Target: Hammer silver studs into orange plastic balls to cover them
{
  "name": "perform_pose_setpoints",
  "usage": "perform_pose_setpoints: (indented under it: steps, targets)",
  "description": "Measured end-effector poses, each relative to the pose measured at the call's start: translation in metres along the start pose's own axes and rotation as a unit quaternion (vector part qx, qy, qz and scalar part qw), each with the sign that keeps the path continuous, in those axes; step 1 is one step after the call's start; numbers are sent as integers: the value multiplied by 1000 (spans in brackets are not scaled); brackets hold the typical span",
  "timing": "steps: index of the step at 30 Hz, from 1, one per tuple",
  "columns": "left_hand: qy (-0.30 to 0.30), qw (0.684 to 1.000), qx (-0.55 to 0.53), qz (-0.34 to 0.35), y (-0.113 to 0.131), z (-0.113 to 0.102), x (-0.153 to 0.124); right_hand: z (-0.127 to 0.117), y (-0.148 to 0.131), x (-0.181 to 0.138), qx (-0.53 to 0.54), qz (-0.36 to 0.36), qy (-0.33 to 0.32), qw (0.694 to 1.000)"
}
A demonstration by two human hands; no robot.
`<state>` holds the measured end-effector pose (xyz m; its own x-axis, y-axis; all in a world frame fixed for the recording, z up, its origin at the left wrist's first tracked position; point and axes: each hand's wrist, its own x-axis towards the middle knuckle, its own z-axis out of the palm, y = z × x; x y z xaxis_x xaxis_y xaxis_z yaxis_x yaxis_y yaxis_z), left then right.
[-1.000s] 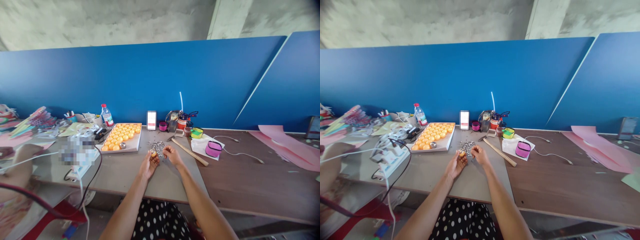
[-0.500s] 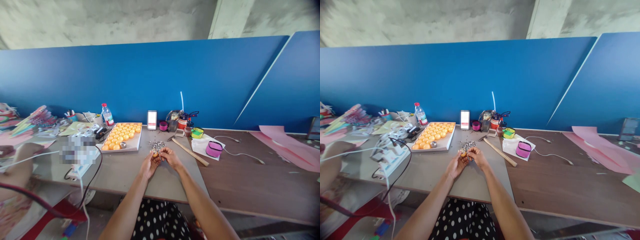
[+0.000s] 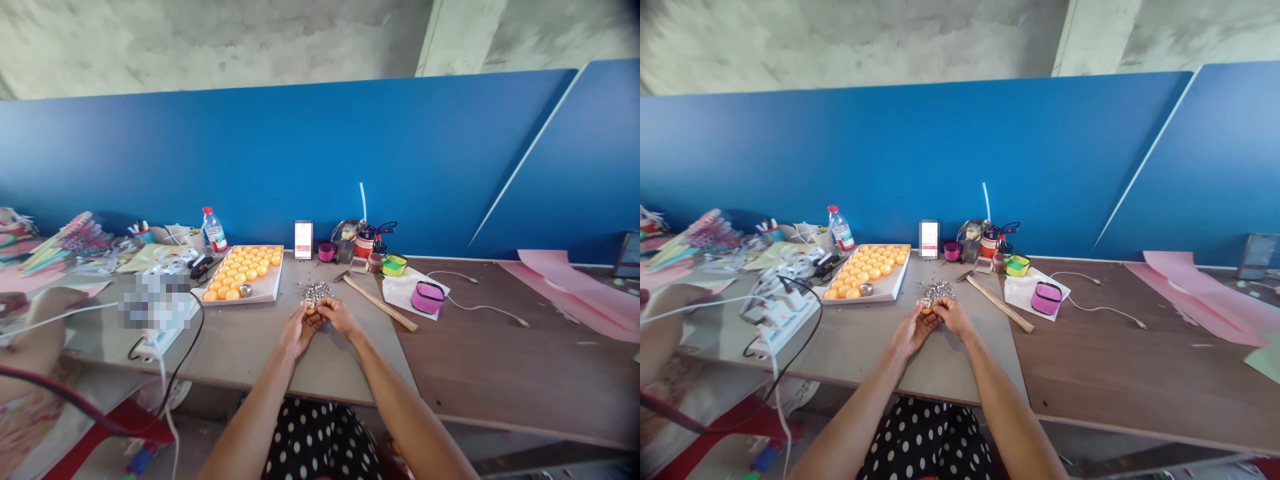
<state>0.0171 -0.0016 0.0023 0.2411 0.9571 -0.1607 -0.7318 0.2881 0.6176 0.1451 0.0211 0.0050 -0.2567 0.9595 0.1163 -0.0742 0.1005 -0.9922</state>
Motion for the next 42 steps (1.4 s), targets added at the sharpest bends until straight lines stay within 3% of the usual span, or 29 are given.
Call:
perform_pose_setpoints:
  steps: [21,30,37,39,42]
  targets:
    - [2,995,81,51,1,12,-7,-5,2,1,63,37,-4,997]
    - [-1,992,97,77,-4,12,-5,-4,7,3,53,53,25,997]
    - [15,1000,17,6,2,6,-3,-4,-5,0,103,27,29,994]
    - [29,999,-16,-7,4,3,-2,-10,-8,0,63,-7,51,997]
    - [46,998,-35,-9,6,1,-1,-23,-8,-2,-87,-44,45,994]
